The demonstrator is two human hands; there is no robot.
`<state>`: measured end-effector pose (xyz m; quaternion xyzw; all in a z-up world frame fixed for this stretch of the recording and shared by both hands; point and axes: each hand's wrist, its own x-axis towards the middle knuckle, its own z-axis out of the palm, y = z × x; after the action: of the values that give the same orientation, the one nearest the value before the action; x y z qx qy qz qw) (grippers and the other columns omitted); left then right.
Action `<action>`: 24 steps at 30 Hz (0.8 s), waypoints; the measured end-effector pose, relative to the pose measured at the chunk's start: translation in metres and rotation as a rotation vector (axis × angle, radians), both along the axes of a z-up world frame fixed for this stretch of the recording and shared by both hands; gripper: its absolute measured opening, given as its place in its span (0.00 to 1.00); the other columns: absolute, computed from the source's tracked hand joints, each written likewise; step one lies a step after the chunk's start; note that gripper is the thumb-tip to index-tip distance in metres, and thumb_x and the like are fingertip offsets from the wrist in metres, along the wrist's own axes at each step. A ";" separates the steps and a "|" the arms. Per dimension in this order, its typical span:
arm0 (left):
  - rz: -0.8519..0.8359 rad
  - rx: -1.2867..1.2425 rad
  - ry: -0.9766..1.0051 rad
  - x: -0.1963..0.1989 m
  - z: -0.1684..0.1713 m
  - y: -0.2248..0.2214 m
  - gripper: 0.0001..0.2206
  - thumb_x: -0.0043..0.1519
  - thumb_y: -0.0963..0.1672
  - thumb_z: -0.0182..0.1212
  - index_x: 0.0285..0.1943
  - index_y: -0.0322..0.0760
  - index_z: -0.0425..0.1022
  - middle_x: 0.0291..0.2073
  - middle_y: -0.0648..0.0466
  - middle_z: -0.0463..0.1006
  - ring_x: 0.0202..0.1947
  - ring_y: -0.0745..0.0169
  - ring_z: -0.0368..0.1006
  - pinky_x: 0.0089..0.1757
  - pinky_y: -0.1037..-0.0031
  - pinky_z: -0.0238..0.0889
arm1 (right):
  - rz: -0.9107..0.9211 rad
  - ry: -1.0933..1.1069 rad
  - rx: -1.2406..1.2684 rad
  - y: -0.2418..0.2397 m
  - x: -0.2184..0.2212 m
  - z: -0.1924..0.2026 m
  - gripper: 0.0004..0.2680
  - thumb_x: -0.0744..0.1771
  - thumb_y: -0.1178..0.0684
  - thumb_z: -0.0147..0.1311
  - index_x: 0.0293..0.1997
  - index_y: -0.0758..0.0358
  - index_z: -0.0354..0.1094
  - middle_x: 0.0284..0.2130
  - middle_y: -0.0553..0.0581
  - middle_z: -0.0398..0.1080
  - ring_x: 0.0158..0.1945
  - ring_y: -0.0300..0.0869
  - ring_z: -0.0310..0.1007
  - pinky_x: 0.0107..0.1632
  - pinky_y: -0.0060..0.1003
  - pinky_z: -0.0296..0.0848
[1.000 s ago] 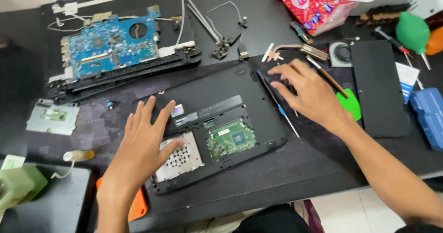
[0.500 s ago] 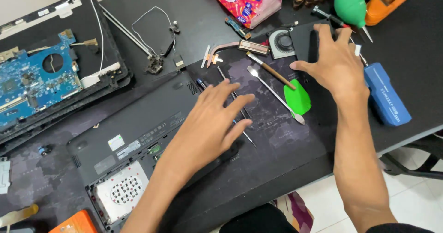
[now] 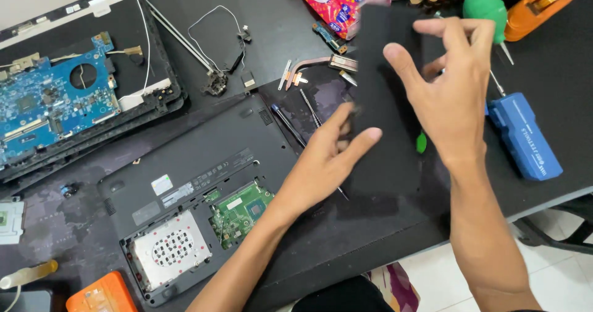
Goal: The person works at a repair bench on a laptop with its bottom cover removed. They reposition the laptop chassis, handle small internal components, and use a screwdriver to unscrew and work on parts inside the open laptop base.
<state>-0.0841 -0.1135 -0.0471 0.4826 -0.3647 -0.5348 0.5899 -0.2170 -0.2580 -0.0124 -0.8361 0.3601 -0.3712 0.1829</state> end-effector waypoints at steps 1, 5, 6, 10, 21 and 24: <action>0.004 -0.004 -0.001 0.005 0.001 0.002 0.27 0.65 0.45 0.61 0.72 0.29 0.59 0.54 0.40 0.77 0.50 0.56 0.79 0.48 0.68 0.74 | 0.004 -0.001 -0.004 0.005 0.006 0.007 0.16 0.72 0.47 0.68 0.59 0.67 0.69 0.50 0.60 0.59 0.38 0.40 0.69 0.41 0.32 0.72; 0.165 -0.015 0.377 0.025 0.012 0.017 0.23 0.65 0.41 0.61 0.69 0.27 0.64 0.53 0.44 0.80 0.50 0.59 0.78 0.52 0.68 0.73 | 0.077 -0.207 0.082 0.017 0.018 0.020 0.08 0.74 0.54 0.56 0.57 0.68 0.69 0.49 0.57 0.59 0.30 0.34 0.65 0.33 0.28 0.65; 0.241 0.016 0.426 0.030 0.018 0.022 0.22 0.64 0.40 0.62 0.67 0.29 0.65 0.52 0.45 0.80 0.50 0.60 0.79 0.52 0.68 0.73 | 0.108 -0.268 0.042 0.017 0.018 0.021 0.08 0.75 0.55 0.54 0.57 0.68 0.68 0.49 0.56 0.58 0.33 0.34 0.68 0.35 0.27 0.66; 0.418 0.016 0.475 0.032 0.011 0.036 0.19 0.62 0.40 0.64 0.61 0.29 0.67 0.50 0.46 0.80 0.47 0.60 0.79 0.49 0.68 0.73 | 0.176 -0.269 -0.020 0.020 0.016 0.016 0.07 0.77 0.55 0.50 0.58 0.68 0.68 0.50 0.56 0.61 0.35 0.33 0.70 0.38 0.25 0.70; 0.679 -0.168 0.113 0.035 -0.005 0.069 0.14 0.65 0.40 0.64 0.56 0.24 0.70 0.47 0.51 0.78 0.45 0.70 0.73 0.48 0.76 0.67 | 0.482 -0.082 -0.361 0.054 0.016 -0.025 0.14 0.76 0.45 0.54 0.58 0.70 0.70 0.49 0.64 0.68 0.52 0.52 0.68 0.56 0.40 0.67; 0.612 -0.227 -0.042 0.070 0.004 0.095 0.15 0.68 0.43 0.60 0.60 0.29 0.66 0.46 0.56 0.77 0.45 0.73 0.72 0.47 0.80 0.67 | 0.587 -0.389 -0.152 0.064 0.016 -0.033 0.17 0.74 0.39 0.55 0.56 0.67 0.65 0.54 0.65 0.68 0.54 0.53 0.70 0.56 0.40 0.67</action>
<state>-0.0140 -0.0185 -0.0434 0.5119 -0.2722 -0.2784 0.7657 -0.2006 -0.1942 -0.0456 -0.8288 0.0347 -0.4808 0.2841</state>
